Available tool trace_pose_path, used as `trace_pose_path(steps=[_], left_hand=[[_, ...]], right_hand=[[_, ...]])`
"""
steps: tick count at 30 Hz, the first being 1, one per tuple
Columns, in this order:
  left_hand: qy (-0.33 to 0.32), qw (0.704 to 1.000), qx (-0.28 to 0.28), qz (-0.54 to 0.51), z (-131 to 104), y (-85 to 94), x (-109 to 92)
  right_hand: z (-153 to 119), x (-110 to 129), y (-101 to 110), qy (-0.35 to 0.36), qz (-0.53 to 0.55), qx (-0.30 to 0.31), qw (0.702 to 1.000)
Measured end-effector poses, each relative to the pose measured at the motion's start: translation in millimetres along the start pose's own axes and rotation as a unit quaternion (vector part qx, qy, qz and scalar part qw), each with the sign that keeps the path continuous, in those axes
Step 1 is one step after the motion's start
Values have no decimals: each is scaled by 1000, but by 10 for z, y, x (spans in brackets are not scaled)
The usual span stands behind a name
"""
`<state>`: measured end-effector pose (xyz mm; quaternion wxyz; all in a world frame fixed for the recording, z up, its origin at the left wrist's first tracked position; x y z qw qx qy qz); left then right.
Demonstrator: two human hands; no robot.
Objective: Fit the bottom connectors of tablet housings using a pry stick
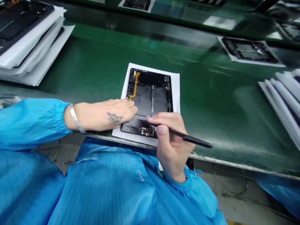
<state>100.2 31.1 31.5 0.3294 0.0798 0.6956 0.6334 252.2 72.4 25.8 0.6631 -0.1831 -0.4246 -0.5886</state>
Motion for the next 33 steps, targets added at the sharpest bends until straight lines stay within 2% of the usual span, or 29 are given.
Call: trace_pose_path(steps=[3, 5, 7, 9, 14, 17, 20, 26, 30, 33], left_hand=[[21, 997, -68, -7, -95, -14, -94], [27, 990, -138, 21, -171, -16, -159], [23, 978, -199, 58, -245, -26, -219], [16, 969, -231, 81, -299, -56, -261], [21, 966, -252, 56, -364, -124, -288], [58, 945, -322, -15, -428, -75, -253], [113, 912, -386, -76, -490, -31, -186], [154, 904, -385, -108, -446, -29, -135], [168, 912, -357, -117, -392, -31, -107], [165, 921, -345, -80, -378, -18, -111]], right_hand=[[-35, 41, -12, 50, 13, 32, 998], [-86, 69, -91, 83, 9, 94, 992], [-136, 75, -202, 110, -56, 160, 979], [-154, 74, -294, 135, -132, 194, 963], [-133, 141, -451, 188, -157, 189, 951], [-128, 150, -491, 199, -155, 165, 954], [-117, 108, -502, 166, -132, 167, 963], [-86, 87, -481, 141, -115, 164, 969], [-94, 100, -499, 143, -106, 178, 968], [-92, 101, -469, 145, -113, 172, 968]])
Point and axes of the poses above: each hand's wrist, its own z-axis towards the middle knuckle, its own y-axis out of the back of the hand, x = y × z, the point moved 7 cm from there along z, towards the middle knuckle, and after that the axes turned 6 degrees about -x, right-handed, at the moved point
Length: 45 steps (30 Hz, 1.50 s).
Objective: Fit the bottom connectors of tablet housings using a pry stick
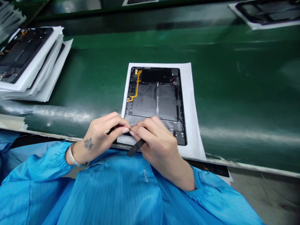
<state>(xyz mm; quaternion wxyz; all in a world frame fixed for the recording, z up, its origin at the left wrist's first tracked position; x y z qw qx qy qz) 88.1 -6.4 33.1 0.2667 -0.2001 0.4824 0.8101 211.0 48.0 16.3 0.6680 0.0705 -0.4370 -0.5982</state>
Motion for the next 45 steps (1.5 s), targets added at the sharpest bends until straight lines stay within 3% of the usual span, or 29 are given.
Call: trace_pose_path(steps=[4, 10, 17, 23, 27, 30, 35, 37, 41, 45], left_hand=[[-51, 994, 21, 99, -50, -31, 34], [-112, 967, 71, 217, -181, -112, 88], [-168, 946, 111, 253, -178, -104, -69], [-147, 962, 63, 223, -233, 1, -9], [-184, 956, 61, 220, -274, 24, -60], [-236, 937, 71, 248, -297, 13, -154], [-319, 879, 93, 343, -340, -52, -259], [-315, 888, 107, 318, -320, -63, -223], [-195, 955, 119, 188, -186, -49, 43], [-127, 976, 133, 112, -168, -134, 230]], right_hand=[[-50, -27, 37, 7, -6, 1, 1000], [-92, 2, -32, 50, -30, 51, 997], [-69, 36, -98, 65, -82, 87, 991], [-52, 54, -105, 79, -110, 97, 986], [-65, 72, -148, 101, -125, 105, 981], [-65, 67, -132, 96, -107, 101, 985], [17, 7, 87, 31, -16, 107, 994], [56, 8, 196, 32, -53, 97, 993], [84, 54, 348, 53, -138, 36, 988], [44, 58, 271, 57, -159, 74, 983]])
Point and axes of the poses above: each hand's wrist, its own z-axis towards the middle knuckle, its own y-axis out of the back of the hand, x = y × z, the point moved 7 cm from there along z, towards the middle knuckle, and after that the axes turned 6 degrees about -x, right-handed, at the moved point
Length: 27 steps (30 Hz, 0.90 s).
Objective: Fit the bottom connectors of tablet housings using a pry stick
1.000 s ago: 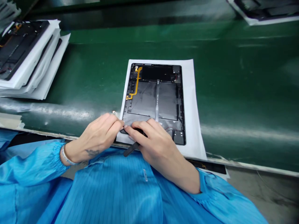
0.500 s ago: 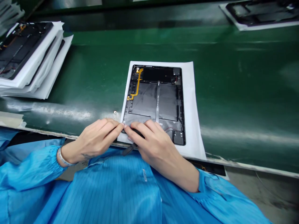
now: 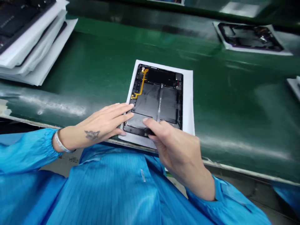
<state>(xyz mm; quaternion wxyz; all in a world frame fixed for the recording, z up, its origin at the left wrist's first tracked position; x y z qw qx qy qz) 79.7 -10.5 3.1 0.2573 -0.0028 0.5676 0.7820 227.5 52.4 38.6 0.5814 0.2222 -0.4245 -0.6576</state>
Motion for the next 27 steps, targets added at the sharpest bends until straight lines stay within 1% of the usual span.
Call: trace_pose_path(steps=[2, 5, 7, 10, 14, 20, 22, 23, 25, 27], left_hand=[[12, 1000, -10, -18, -11, -36, 2], [26, 998, -34, -37, -24, -32, -23], [37, 997, -32, -57, -32, -35, -17], [57, 994, -17, -87, -50, -67, 31], [63, 992, -23, -106, -59, -102, 59], [74, 990, -44, -115, -49, -103, 39], [71, 990, -49, -109, -46, -102, 31], [66, 991, -50, -103, -45, -102, 24], [59, 993, -49, -91, -46, -106, 15], [56, 994, -48, -86, -53, -109, 17]], right_hand=[[-12, 6, -59, 4, 7, 25, 1000], [-29, 29, -119, 16, 41, 35, 998], [-43, 44, -154, 14, 64, 36, 997], [-57, 52, -193, -9, 83, 23, 996], [-61, 77, -252, -15, 69, 19, 997], [-63, 90, -293, 0, 39, 51, 998], [-33, 129, -282, 25, 2, 70, 997], [-9, 163, -275, 49, -24, 81, 995], [50, 247, -256, 112, -74, 97, 986], [104, 321, -236, 176, -102, 104, 974]])
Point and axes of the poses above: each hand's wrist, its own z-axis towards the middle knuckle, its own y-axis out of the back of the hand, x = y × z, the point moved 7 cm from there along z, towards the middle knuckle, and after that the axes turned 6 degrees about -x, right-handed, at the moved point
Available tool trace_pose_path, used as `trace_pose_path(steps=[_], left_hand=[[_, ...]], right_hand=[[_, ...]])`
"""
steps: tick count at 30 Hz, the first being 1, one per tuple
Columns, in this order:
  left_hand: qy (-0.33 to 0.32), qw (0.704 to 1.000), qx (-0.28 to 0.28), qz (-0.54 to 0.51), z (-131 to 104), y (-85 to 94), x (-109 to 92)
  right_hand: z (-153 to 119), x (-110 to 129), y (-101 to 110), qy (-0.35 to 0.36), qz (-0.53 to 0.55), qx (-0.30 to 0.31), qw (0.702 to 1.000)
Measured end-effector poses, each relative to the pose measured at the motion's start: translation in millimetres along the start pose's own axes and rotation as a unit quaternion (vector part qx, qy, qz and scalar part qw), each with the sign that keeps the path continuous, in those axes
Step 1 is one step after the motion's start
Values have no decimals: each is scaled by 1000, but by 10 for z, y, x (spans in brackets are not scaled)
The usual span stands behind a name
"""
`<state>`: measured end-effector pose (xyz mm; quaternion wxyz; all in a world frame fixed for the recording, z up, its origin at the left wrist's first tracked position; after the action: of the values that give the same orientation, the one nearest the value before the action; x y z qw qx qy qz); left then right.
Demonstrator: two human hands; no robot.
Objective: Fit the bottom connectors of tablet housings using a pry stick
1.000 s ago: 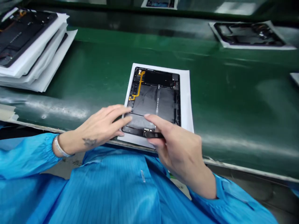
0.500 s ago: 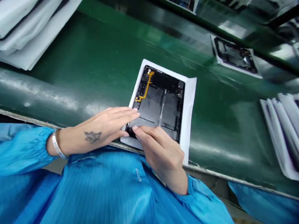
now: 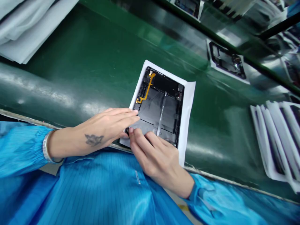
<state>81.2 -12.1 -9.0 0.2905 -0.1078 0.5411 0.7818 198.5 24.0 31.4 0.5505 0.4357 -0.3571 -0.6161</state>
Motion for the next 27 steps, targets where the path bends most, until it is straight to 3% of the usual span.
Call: trace_pose_path(steps=[3, 8, 14, 22, 27], left_hand=[[4, 1000, 6, -4, -16, -1, 36], [-16, 999, 32, -3, -24, -28, 68], [-25, 1000, 11, 10, -4, 15, 7], [-37, 999, 24, 15, -31, -45, 39], [-42, 997, 27, 60, -35, 65, 0]], right_hand=[[50, 18, 34, 51, -10, 8, 999], [42, 55, 56, 74, -43, 6, 996], [44, 101, 47, 113, -88, 8, 990], [55, 61, 6, 79, -72, 12, 994], [-75, -103, -8, 7, -15, -52, 999]])
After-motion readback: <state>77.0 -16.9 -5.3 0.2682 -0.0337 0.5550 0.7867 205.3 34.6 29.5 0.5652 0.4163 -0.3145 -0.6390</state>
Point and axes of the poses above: each hand's wrist, its own z-axis towards the middle knuckle, its own y-axis out of the back of the hand, x = y × z, the point moved 7 cm from there along z, towards the middle knuckle, and after that the axes turned 6 degrees about -x, right-handed, at the moved point
